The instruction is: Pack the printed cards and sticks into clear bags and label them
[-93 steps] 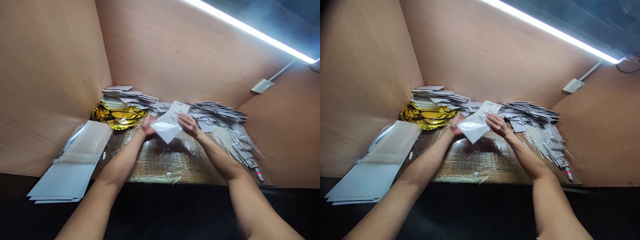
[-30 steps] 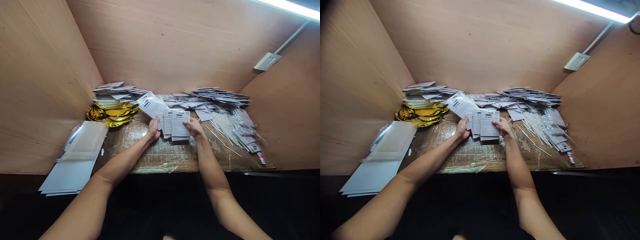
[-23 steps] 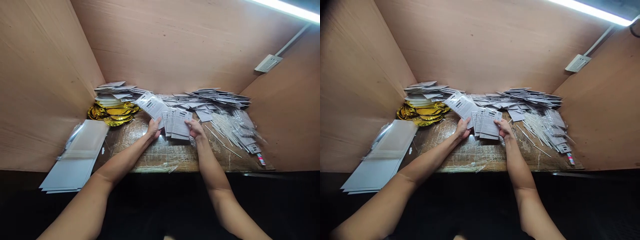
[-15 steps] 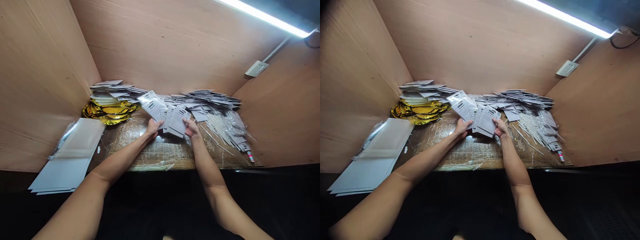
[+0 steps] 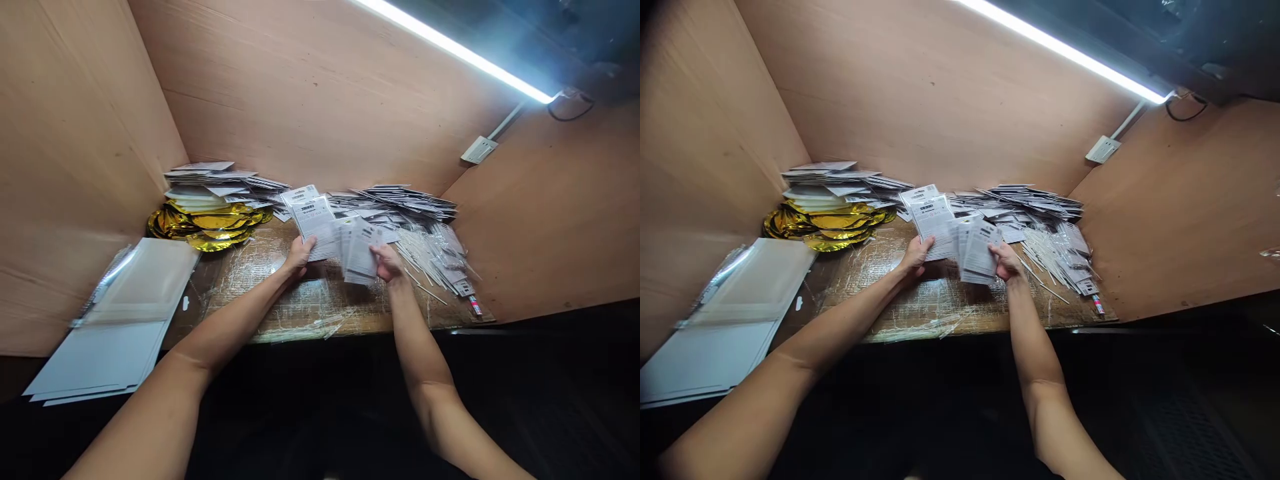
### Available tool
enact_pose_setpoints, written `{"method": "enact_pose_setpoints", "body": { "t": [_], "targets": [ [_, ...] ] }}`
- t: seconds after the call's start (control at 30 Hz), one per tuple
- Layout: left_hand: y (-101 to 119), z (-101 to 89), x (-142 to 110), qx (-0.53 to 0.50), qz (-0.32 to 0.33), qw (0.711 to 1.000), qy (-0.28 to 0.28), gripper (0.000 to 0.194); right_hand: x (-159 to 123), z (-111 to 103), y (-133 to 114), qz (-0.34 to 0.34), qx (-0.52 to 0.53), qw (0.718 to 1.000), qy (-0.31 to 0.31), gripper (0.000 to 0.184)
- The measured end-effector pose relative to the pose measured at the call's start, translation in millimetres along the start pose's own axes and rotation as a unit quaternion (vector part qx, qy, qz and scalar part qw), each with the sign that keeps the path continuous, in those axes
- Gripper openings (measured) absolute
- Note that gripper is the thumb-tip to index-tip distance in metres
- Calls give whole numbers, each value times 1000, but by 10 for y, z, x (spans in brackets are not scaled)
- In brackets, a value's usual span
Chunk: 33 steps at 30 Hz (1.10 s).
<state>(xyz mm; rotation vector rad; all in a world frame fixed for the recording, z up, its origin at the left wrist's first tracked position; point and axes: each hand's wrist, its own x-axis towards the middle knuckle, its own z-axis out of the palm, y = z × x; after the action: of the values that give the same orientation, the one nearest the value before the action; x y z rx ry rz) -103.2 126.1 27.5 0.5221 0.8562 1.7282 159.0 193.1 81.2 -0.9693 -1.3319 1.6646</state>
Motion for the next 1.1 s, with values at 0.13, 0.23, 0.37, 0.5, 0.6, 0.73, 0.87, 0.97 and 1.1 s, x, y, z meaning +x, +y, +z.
{"method": "enact_pose_setpoints", "body": {
  "t": [0.13,0.23,0.37,0.5,0.6,0.73,0.87,0.97,1.1],
  "targets": [
    [-33,-17,-43,37,39,998,-21,64,17,7,-155,-40,25,999,15,51],
    [-76,14,-106,61,37,997,-37,67,101,242,-96,-20,29,999,-7,53],
    [-49,51,-103,28,28,999,5,57,52,410,-43,-21,4,1000,-16,58],
    [2,30,-19,4,18,998,53,45,-229,21,-394,-86,-111,990,1,58],
    [-9,2,21,12,16,998,57,38,-418,-331,-686,-128,-309,940,68,48],
    [-33,-20,45,27,13,998,62,32,-511,-448,-704,-33,-520,849,86,43],
    [1,-41,77,41,8,997,57,30,-614,-626,-643,-73,-429,898,68,40],
    [37,-60,92,45,11,998,52,30,-846,-868,-508,-174,-241,942,156,44],
    [52,-82,90,49,4,998,44,30,-1092,-937,-34,-143,-109,949,258,46]
  ]
}}
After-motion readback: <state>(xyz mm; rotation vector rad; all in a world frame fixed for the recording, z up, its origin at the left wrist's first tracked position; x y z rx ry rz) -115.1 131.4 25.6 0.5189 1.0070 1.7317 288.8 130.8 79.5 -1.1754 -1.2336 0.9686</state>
